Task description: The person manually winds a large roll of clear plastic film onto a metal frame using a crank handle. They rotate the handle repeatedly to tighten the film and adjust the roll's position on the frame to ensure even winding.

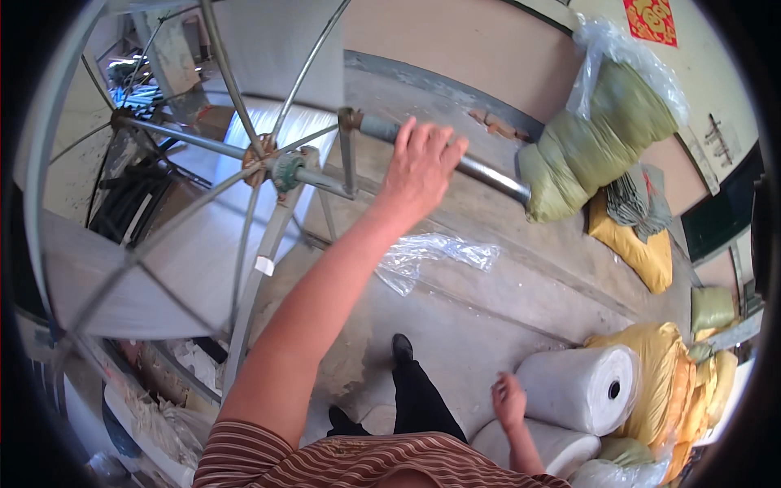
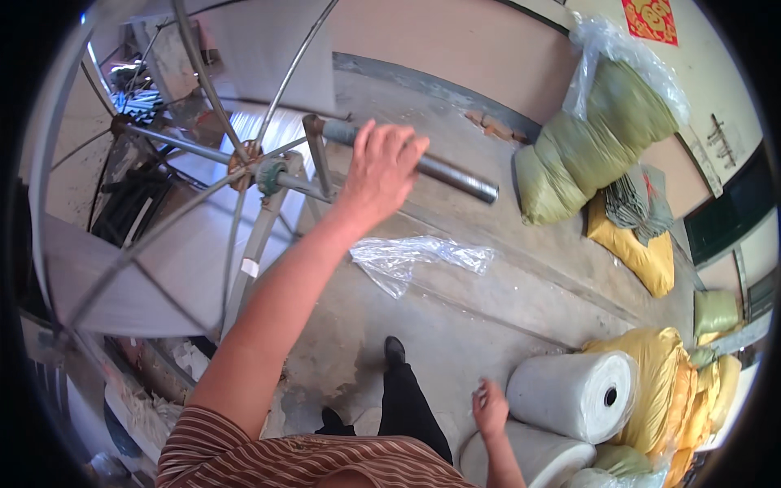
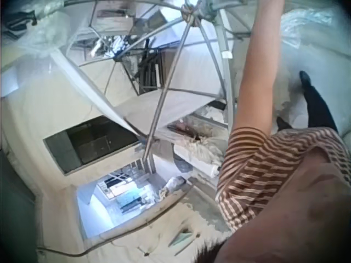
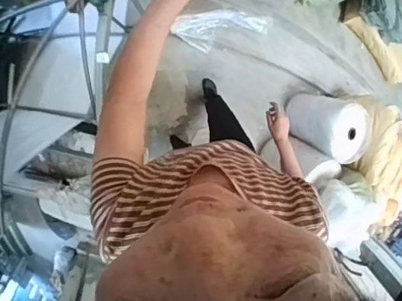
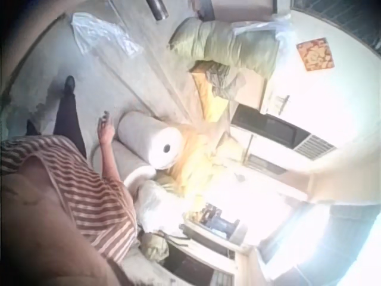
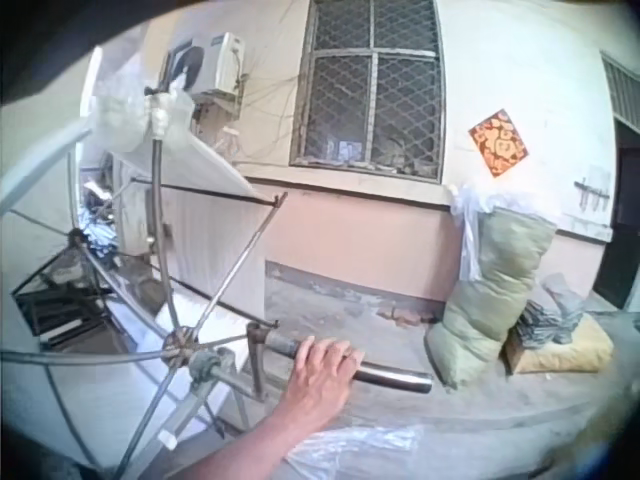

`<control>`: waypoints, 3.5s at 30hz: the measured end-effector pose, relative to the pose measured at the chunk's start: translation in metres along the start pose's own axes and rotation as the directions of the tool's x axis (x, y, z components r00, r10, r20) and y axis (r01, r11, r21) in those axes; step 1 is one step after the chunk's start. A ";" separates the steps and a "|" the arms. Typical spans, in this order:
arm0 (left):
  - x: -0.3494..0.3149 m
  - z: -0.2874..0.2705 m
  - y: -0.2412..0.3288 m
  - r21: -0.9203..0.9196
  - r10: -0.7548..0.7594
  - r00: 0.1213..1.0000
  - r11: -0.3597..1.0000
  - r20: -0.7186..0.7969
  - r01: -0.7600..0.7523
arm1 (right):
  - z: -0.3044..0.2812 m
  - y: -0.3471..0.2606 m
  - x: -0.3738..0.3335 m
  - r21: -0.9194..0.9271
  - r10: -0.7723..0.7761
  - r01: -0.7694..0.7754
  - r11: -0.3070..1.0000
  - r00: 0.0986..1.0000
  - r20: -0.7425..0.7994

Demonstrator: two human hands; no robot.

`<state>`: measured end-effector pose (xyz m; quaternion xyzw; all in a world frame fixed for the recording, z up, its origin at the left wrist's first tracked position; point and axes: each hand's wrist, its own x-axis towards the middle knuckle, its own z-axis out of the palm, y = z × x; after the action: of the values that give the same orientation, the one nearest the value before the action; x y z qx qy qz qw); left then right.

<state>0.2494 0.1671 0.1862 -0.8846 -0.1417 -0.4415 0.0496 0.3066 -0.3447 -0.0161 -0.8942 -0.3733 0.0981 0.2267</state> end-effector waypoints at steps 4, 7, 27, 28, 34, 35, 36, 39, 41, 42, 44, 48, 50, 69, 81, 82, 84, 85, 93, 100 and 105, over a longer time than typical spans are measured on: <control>0.050 0.068 -0.030 -0.068 -0.006 1.000 0.998 -0.001 0.006 | 0.067 0.068 -0.120 -0.259 0.455 -0.379 0.888 0.801 0.388; 0.068 0.126 -0.055 -0.107 -0.034 0.999 0.994 0.014 0.036 | 0.072 0.123 -0.198 -0.276 0.476 -0.387 0.880 0.724 0.500; -0.248 0.317 -0.033 0.095 -0.328 0.672 0.929 0.664 0.359 | 0.039 0.122 -0.050 0.059 0.429 -0.497 0.866 0.798 0.424; -0.264 0.300 -0.023 0.064 -0.299 0.680 0.935 0.670 0.349 | 0.031 0.110 -0.036 -0.022 0.396 -0.424 0.905 0.824 0.404; -0.335 0.196 0.021 0.069 -0.321 0.589 0.910 0.741 0.408 | 0.031 0.012 0.030 0.173 0.035 -0.079 0.982 0.970 0.242; -0.332 0.174 0.031 0.071 -0.316 0.575 0.910 0.755 0.408 | 0.035 -0.008 0.033 0.216 -0.039 -0.009 0.976 0.975 0.218; -0.329 0.151 0.038 0.074 -0.306 0.556 0.914 0.772 0.400 | 0.040 -0.030 0.039 0.262 -0.120 0.068 0.963 0.974 0.190; -0.322 0.083 0.050 0.100 -0.279 0.504 0.931 0.817 0.352 | 0.050 -0.115 0.050 0.299 -0.399 0.385 0.873 0.917 -0.016; -0.306 0.038 0.056 0.058 -0.259 0.511 0.925 0.820 0.376 | 0.053 -0.168 0.054 0.295 -0.506 0.511 0.807 0.857 -0.099; -0.294 0.014 0.057 0.044 -0.255 0.516 0.921 0.818 0.386 | 0.053 -0.192 0.058 0.282 -0.556 0.569 0.772 0.820 -0.132; -0.271 -0.023 0.061 -0.031 -0.225 0.588 0.919 0.777 0.393 | 0.054 -0.228 0.066 0.205 -0.637 0.661 0.722 0.750 -0.178; -0.199 -0.093 0.058 -0.105 -0.156 0.670 0.937 0.726 0.332 | 0.047 -0.276 0.095 -0.200 -0.709 0.681 0.704 0.656 -0.259; -0.173 -0.114 0.054 -0.187 -0.139 0.833 0.942 0.535 0.277 | 0.036 -0.282 0.114 -0.333 -0.751 0.673 0.660 0.581 -0.315; -0.281 -0.079 0.033 -0.367 -0.568 0.733 0.635 0.374 0.680 | -0.076 -0.303 0.476 -0.565 -0.691 0.458 0.686 0.653 -0.310; -0.327 -0.053 0.019 -0.131 -0.748 0.506 0.503 0.430 0.855 | 0.129 -0.173 0.585 -0.371 -0.365 0.435 0.820 0.898 0.246; -0.333 -0.049 0.024 -0.130 -0.750 0.497 0.494 0.438 0.860 | 0.150 -0.161 0.581 -0.363 -0.345 0.439 0.822 0.891 0.295; -0.339 -0.056 0.034 -0.113 -0.752 0.481 0.486 0.451 0.866 | 0.191 -0.145 0.548 -0.301 -0.313 0.427 0.852 0.878 0.362; -0.339 -0.058 0.039 -0.116 -0.749 0.489 0.494 0.447 0.862 | 0.207 -0.136 0.530 -0.287 -0.274 0.405 0.868 0.873 0.402; -0.344 -0.118 0.070 -0.119 -0.720 0.564 0.569 0.404 0.813 | 0.263 -0.121 0.350 -0.075 -0.236 0.343 0.936 0.772 0.590; -0.344 -0.140 0.101 -0.150 -0.572 0.750 0.753 0.333 0.641 | 0.176 -0.186 0.214 0.156 -0.171 0.081 0.984 0.654 0.737; -0.298 -0.131 0.117 -0.235 -0.400 0.886 0.861 0.236 0.451 | 0.098 -0.215 0.168 0.255 -0.415 0.328 0.910 0.749 0.516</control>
<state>0.0132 -0.0341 0.0333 -0.8650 -0.2734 -0.3757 -0.1894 0.2564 -0.0595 0.0001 -0.7138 -0.5852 0.3357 0.1878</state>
